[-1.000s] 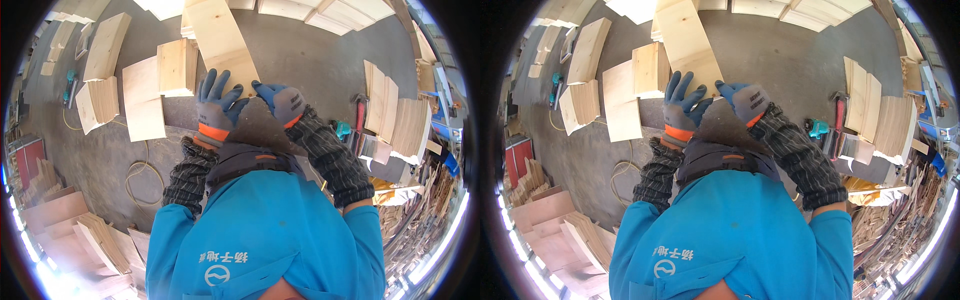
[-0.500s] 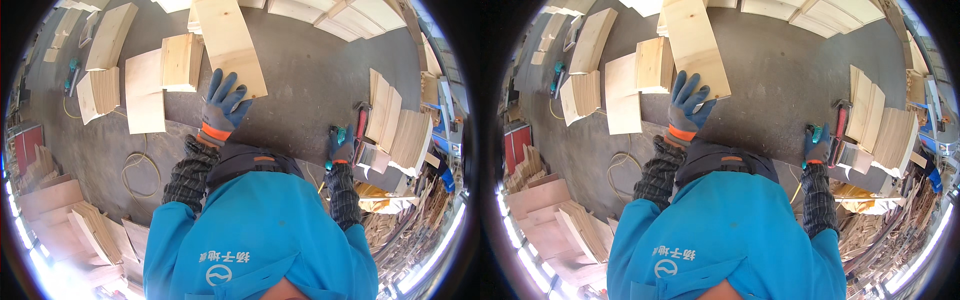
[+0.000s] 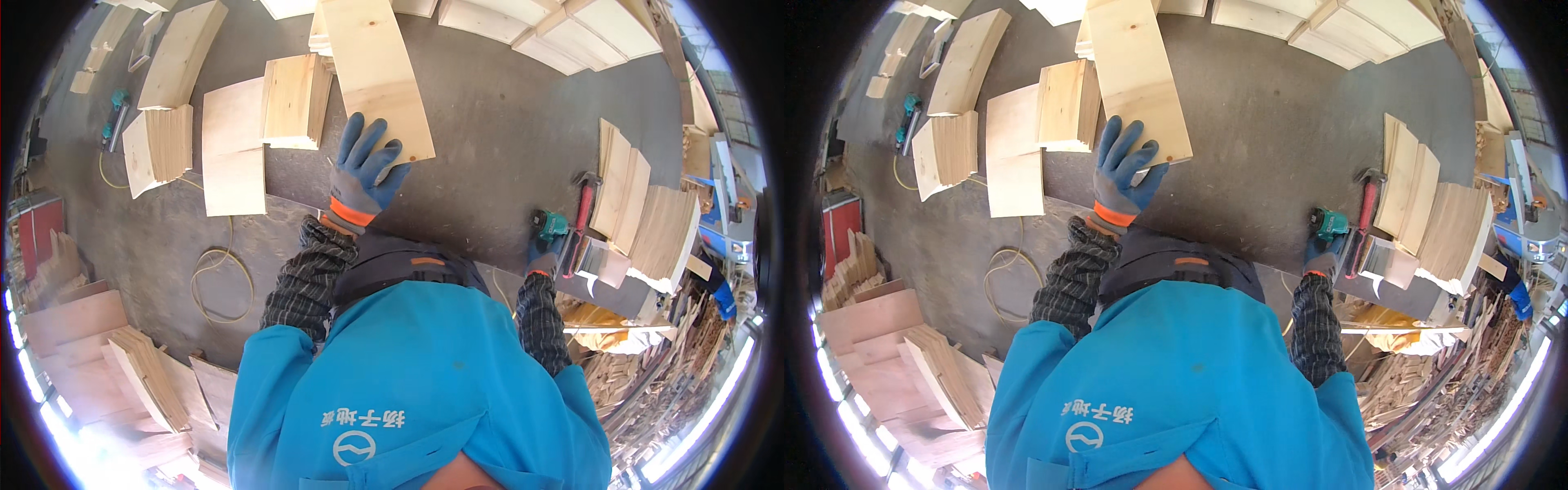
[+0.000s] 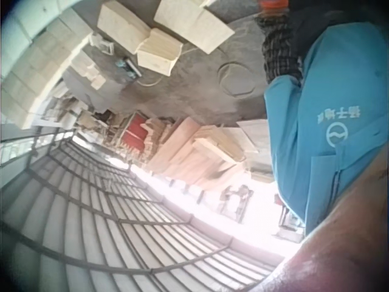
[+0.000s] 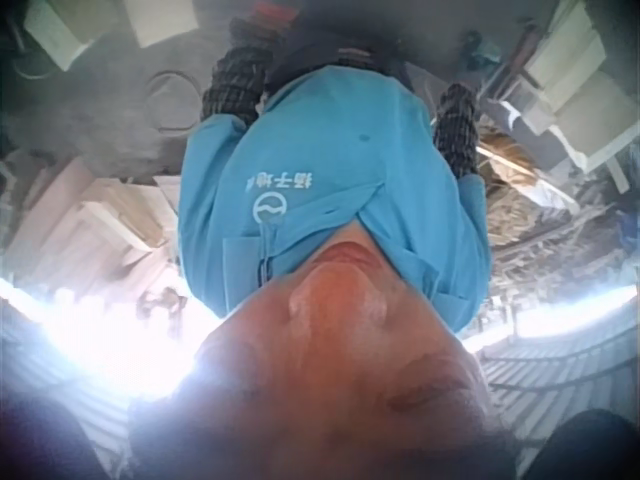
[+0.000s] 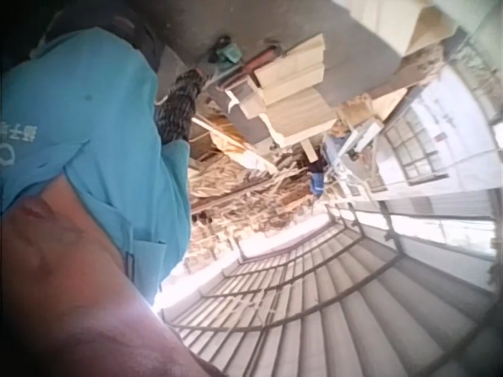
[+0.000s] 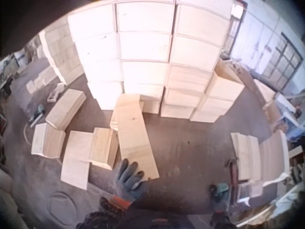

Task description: The recorder uses a pneumatic nail gun to assemble wooden boards into rectangular boxes.

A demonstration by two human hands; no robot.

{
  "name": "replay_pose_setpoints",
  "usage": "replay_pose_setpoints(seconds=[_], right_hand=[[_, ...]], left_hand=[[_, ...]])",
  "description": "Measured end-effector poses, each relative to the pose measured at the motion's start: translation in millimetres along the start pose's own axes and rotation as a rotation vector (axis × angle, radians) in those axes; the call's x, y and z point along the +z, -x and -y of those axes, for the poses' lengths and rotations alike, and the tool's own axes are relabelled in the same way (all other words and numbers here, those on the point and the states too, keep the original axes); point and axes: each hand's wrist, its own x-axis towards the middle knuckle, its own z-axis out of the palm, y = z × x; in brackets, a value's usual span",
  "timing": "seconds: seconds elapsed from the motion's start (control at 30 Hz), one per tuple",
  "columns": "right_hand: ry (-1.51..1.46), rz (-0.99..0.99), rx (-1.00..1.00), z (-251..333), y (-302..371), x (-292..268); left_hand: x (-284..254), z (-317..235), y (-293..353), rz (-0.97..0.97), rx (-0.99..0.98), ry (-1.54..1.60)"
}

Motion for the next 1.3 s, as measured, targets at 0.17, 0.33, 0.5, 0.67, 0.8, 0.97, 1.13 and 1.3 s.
replay_pose_setpoints(seconds=[0.17,0.33,0.5,0.67,0.8,0.97,1.13,1.3], right_hand=[[-0.248,-0.066,-0.208,28,14,-53],[-0.843,0.582,-0.404,121,80,-185],[-0.865,0.758,-0.446,226,169,-264],[-0.698,0.766,-0.412,273,195,-283],[-0.642,0.782,-0.424,291,198,-281],[-0.628,0.738,-0.457,306,202,-276],[-0.643,0.746,-0.452,307,200,-270],[-0.665,0.783,-0.417,304,198,-267]], left_hand=[[4,9,3,-0.012,0.046,0.024],[5,15,2,-0.035,0.041,0.031],[5,16,0,-0.040,0.049,0.044],[8,17,1,-0.051,0.049,0.097],[6,18,1,-0.053,0.053,0.093],[5,19,-2,-0.082,0.068,0.085],[7,20,-2,-0.095,0.075,0.081],[7,19,-2,-0.100,0.079,0.079]])
